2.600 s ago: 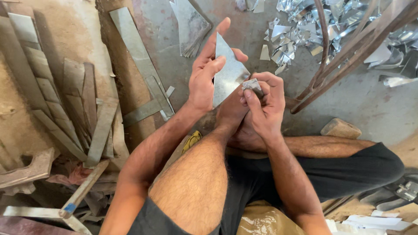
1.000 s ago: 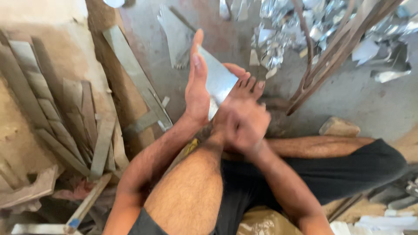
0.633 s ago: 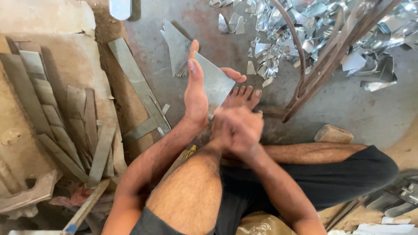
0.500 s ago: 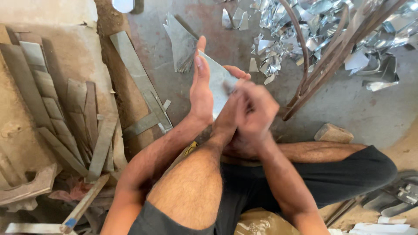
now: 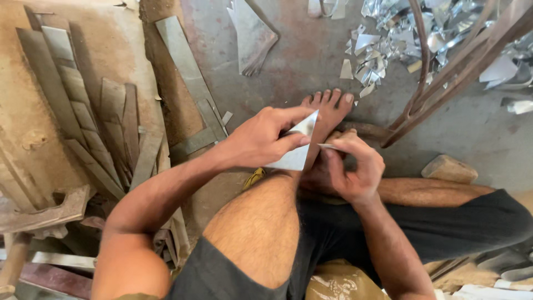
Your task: The person sits on the workshop floor and trims small galvanized metal pieces by hand, cutting and shaping their edges with a small hand tool. They place finished pieces onto a pile of similar cut metal scraps on the floor and pick up new pieces to continue trimming.
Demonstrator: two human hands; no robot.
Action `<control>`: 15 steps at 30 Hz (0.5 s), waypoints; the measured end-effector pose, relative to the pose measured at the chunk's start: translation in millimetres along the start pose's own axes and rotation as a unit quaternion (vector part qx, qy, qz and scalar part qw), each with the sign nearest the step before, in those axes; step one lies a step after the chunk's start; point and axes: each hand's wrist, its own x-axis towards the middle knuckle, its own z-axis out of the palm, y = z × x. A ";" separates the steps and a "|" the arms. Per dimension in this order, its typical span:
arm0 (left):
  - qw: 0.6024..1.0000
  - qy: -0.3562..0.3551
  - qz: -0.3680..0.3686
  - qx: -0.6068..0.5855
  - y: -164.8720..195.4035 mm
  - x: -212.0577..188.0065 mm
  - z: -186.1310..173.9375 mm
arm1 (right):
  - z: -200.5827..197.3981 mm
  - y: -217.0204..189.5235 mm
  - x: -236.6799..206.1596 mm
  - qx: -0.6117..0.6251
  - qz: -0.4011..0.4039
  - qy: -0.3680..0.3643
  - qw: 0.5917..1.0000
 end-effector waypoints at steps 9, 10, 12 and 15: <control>0.997 0.018 -0.079 0.005 23.4 -14.2 -1.7 | 10.5 -39.9 39.4 -0.022 -0.124 -0.084 0.989; 0.996 0.017 -0.085 0.006 21.9 -16.2 -1.2 | 10.0 -39.8 41.2 -0.023 -0.125 -0.078 0.989; 0.995 0.013 -0.099 0.008 19.8 -19.6 0.1 | 9.3 -39.8 40.8 -0.024 -0.116 -0.068 0.991; 0.996 0.020 -0.088 -0.001 18.8 -21.1 -0.4 | 11.1 -34.0 42.7 -0.045 -0.081 -0.028 0.995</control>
